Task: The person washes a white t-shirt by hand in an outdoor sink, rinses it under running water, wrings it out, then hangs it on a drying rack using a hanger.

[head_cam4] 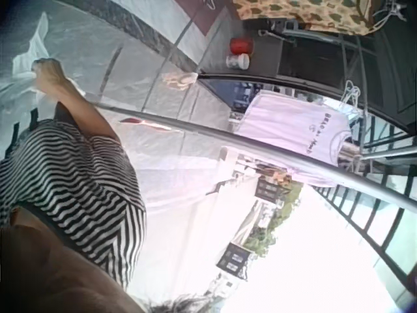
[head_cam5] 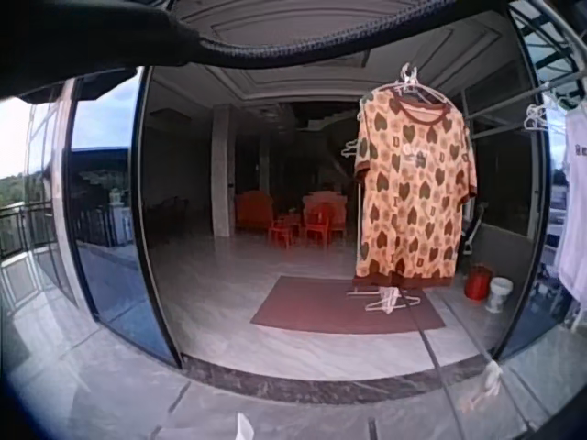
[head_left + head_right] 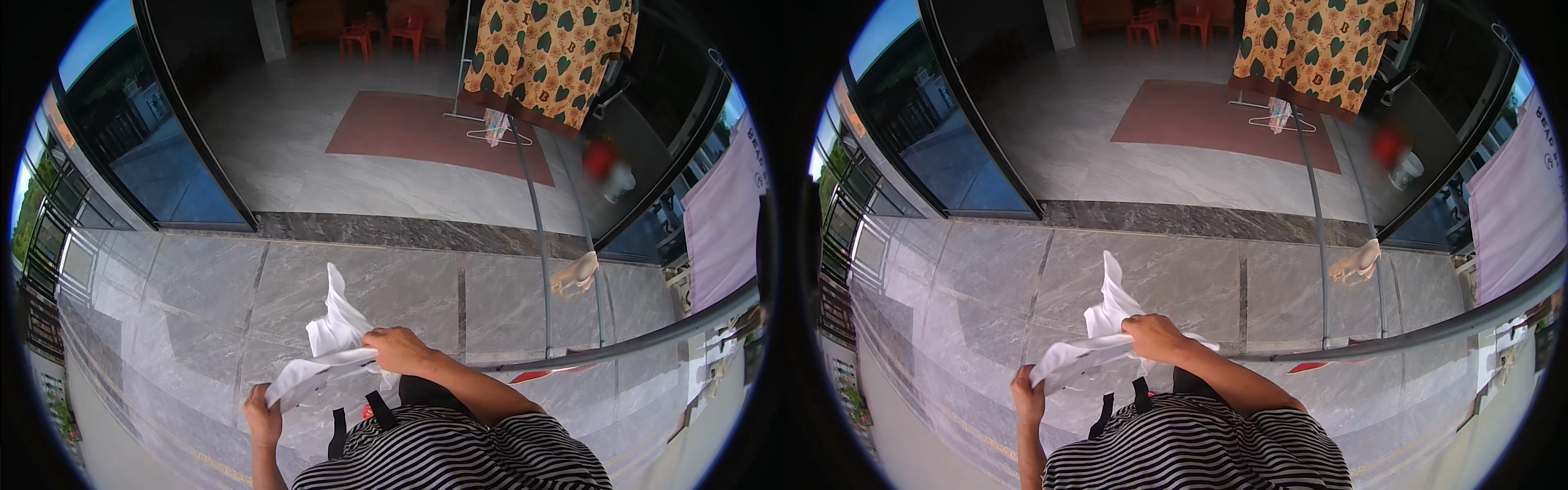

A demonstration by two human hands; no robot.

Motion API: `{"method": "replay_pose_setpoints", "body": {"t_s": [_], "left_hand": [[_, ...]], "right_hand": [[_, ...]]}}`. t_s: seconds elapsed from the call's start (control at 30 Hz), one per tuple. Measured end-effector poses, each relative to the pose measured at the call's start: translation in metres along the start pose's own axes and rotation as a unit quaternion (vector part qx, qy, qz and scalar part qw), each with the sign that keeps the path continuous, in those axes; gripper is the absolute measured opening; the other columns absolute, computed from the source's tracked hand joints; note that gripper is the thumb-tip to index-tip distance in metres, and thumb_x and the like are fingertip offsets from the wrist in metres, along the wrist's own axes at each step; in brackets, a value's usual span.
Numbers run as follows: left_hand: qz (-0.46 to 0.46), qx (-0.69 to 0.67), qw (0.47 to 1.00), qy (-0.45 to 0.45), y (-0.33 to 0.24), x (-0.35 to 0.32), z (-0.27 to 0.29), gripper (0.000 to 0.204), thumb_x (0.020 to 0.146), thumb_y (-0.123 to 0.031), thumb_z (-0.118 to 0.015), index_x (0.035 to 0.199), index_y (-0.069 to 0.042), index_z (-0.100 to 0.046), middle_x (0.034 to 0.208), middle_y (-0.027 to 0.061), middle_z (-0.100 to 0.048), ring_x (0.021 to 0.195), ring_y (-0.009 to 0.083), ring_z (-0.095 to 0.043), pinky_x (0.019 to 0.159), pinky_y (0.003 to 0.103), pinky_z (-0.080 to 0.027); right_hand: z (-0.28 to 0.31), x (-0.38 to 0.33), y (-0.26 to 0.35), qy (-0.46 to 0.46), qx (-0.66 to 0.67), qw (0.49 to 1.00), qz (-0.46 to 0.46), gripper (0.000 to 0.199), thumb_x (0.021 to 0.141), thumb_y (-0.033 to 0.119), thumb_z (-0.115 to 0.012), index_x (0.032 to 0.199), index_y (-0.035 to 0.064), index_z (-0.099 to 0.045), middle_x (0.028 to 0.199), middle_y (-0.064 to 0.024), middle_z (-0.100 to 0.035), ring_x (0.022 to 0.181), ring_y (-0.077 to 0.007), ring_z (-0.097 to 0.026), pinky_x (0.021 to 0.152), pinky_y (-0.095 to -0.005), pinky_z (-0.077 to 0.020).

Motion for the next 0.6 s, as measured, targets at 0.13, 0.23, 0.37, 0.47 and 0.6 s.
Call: {"method": "replay_pose_setpoints", "body": {"t_s": [0.13,0.23,0.37,0.47,0.6], "left_hand": [[0.002,-0.121,0.987,-0.11,0.006,0.172,0.002,0.018,0.075,0.006,-0.052,0.089,0.001,-0.063,0.081,0.0138,-0.066,0.073,0.0261,-0.064,0.069,0.033,-0.049],[0.034,-0.198,0.979,-0.033,-0.002,0.288,-0.03,0.013,0.074,0.004,-0.055,0.085,0.001,-0.063,0.074,0.0103,-0.065,0.068,0.0167,-0.06,0.065,0.029,-0.048],[0.04,-0.181,0.982,0.033,-0.015,0.415,-0.078,0.009,0.072,0.0,-0.062,0.08,0.001,-0.064,0.068,0.0058,-0.064,0.064,0.0112,-0.056,0.062,0.027,-0.046],[0.096,-0.171,0.979,0.057,-0.029,0.527,-0.099,0.009,0.072,-0.001,-0.063,0.082,0.001,-0.064,0.069,0.0051,-0.064,0.066,0.0103,-0.057,0.062,0.026,-0.046],[0.035,-0.251,0.967,0.02,-0.078,0.665,-0.125,0.016,0.074,0.002,-0.064,0.089,-0.001,-0.062,0.075,0.0037,-0.065,0.068,0.0097,-0.057,0.067,0.025,-0.047]], "right_hand": [[0.086,0.126,-0.006,-0.157,0.015,0.987,0.031,0.032,0.071,-0.002,-0.059,0.101,0.004,-0.065,0.1,-0.0111,-0.068,0.087,-0.0316,-0.067,0.074,-0.0408,-0.0544],[0.125,0.21,-0.052,-0.189,0.041,0.98,0.036,0.033,0.068,-0.003,-0.059,0.099,0.0049,-0.065,0.1,-0.0109,-0.068,0.086,-0.0309,-0.067,0.075,-0.0405,-0.0544],[0.165,0.3,-0.148,-0.171,0.135,0.976,-0.009,0.033,0.066,-0.002,-0.06,0.097,0.0066,-0.067,0.096,-0.0105,-0.07,0.087,-0.0303,-0.068,0.076,-0.0391,-0.0543],[0.224,0.382,-0.209,-0.159,0.161,0.972,-0.055,0.033,0.066,-0.002,-0.061,0.097,0.0074,-0.067,0.095,-0.0102,-0.07,0.087,-0.0299,-0.068,0.076,-0.039,-0.0541],[0.317,0.477,-0.259,-0.201,0.137,0.97,-0.023,0.035,0.066,-0.003,-0.061,0.099,0.0076,-0.066,0.094,-0.0094,-0.069,0.085,-0.0293,-0.068,0.073,-0.0372,-0.0543]]}}
Point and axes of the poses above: each hand's wrist, its own x-axis towards the middle knuckle, its own z-axis out of the back of the hand, y = z × x, the point moved 6 cm from there along x, towards the middle knuckle
